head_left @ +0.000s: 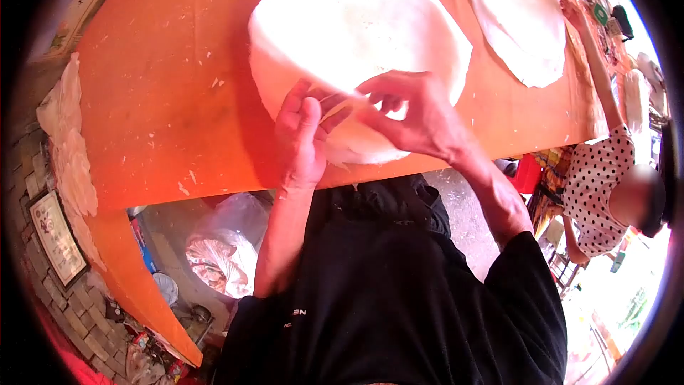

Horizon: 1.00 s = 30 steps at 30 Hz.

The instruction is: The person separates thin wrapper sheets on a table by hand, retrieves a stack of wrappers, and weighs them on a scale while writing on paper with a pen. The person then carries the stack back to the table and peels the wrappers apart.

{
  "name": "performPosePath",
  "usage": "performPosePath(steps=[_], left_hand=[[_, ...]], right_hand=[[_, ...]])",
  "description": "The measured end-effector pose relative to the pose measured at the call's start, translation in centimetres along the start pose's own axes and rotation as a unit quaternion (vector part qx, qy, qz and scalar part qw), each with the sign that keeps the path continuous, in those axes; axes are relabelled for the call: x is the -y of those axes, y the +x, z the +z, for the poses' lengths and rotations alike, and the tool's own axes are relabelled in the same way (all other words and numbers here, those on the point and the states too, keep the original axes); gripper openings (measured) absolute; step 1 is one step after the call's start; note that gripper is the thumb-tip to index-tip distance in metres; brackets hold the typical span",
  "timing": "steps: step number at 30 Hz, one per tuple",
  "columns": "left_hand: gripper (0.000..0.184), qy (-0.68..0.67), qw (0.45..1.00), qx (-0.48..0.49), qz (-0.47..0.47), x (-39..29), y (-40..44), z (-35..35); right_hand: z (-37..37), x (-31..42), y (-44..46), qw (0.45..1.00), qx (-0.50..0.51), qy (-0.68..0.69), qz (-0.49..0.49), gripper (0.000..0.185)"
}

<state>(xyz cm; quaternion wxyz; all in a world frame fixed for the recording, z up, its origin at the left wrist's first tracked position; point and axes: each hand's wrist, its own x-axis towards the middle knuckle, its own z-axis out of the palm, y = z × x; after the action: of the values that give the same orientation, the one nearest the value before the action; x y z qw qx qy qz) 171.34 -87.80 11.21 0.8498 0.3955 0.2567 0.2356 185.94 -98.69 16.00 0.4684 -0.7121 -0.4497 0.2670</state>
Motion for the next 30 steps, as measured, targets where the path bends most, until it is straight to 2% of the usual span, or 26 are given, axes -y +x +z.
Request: performPosePath(steps=[1,3,5,7,9,11,13,14,15,16,17,18,19,21,23,24,25,27,28,29,30], left_hand=[[0.046,0.024,0.999,-0.029,0.002,-0.3,-0.1,0.9],[0.043,0.042,0.999,-0.028,-0.012,-0.4,0.1,0.7],[0.043,0.029,0.999,0.022,-0.011,-0.7,0.3,0.8],[0.043,0.042,0.999,0.024,-0.016,-0.8,0.5,0.8],[0.043,0.053,0.998,0.025,-0.019,-0.8,0.6,0.9],[0.043,0.085,0.996,-0.019,-0.029,-0.7,0.7,1.1],[0.042,0.044,0.998,-0.015,-0.03,-0.8,0.5,0.9],[0.041,0.0,0.999,-0.007,-0.032,-0.8,0.5,0.8],[0.041,-0.014,0.999,0.004,-0.032,-0.6,0.5,0.6],[0.042,-0.011,0.999,0.03,-0.026,-0.6,0.5,0.6],[0.042,-0.018,0.999,0.022,-0.028,-0.3,0.5,0.6],[0.043,-0.026,0.999,0.013,-0.031,0.1,0.5,0.7],[0.044,-0.039,0.998,-0.035,-0.043,0.8,0.4,0.2],[0.042,-0.048,0.998,0.005,-0.039,1.0,0.4,-0.4],[0.038,0.038,0.998,-0.023,-0.034,-0.2,-0.3,0.2],[0.039,0.118,0.989,-0.082,-0.019,-0.2,-0.5,-0.5],[0.039,0.117,0.99,-0.079,-0.018,-0.2,-0.9,-2.2],[0.039,0.31,0.939,-0.139,0.056,0.1,-1.6,-6.3],[0.039,0.31,0.939,-0.138,0.058,0.2,-1.7,-7.9],[0.039,0.317,0.928,-0.192,0.043,0.2,-1.8,-9.3],[0.04,0.325,0.913,-0.247,0.028,0.2,-2.0,-10.2]], right_hand=[[-0.2,-0.1,0.0,0.999,-0.025,-0.017,-0.011,0.024],[0.0,0.1,-0.1,0.997,-0.06,-0.044,-0.02,0.023],[0.0,0.4,-0.3,0.999,-0.044,-0.031,-0.008,0.021],[0.0,0.5,-0.4,1.0,-0.023,-0.011,0.003,0.018],[-0.6,0.4,-0.4,0.99,0.021,0.084,0.111,0.017],[-0.8,0.6,-0.5,0.988,0.021,0.076,0.129,0.019],[-0.7,0.2,-0.6,0.999,-0.018,0.001,0.04,0.02],[-0.2,-0.2,-0.7,0.996,-0.07,-0.059,0.003,0.021],[0.2,-0.4,-0.7,0.984,-0.124,-0.127,-0.034,0.022],[0.2,0.0,-0.4,0.965,-0.145,-0.186,-0.111,0.025],[1.0,0.7,0.0,0.949,-0.149,-0.256,-0.108,0.02],[2.2,0.9,0.2,0.936,-0.112,-0.323,-0.081,0.015],[2.7,0.7,0.3,0.919,-0.074,-0.383,-0.052,0.012],[1.0,0.2,0.6,0.911,-0.059,-0.408,-0.034,0.011],[-2.9,-0.8,1.8,0.914,-0.024,-0.404,-0.021,0.009],[-6.7,0.3,2.5,0.933,-0.054,-0.356,0.028,0.009],[-10.6,1.3,3.2,0.946,-0.088,-0.304,0.073,0.008],[-18.3,2.0,5.2,0.876,-0.212,-0.391,0.19,0.01],[-22.2,2.4,6.2,0.833,-0.264,-0.416,0.252,0.011],[-27.4,1.4,6.3,0.792,-0.166,-0.575,0.123,0.01],[-32.9,0.0,6.3,0.804,-0.137,-0.529,-0.234,0.007]])
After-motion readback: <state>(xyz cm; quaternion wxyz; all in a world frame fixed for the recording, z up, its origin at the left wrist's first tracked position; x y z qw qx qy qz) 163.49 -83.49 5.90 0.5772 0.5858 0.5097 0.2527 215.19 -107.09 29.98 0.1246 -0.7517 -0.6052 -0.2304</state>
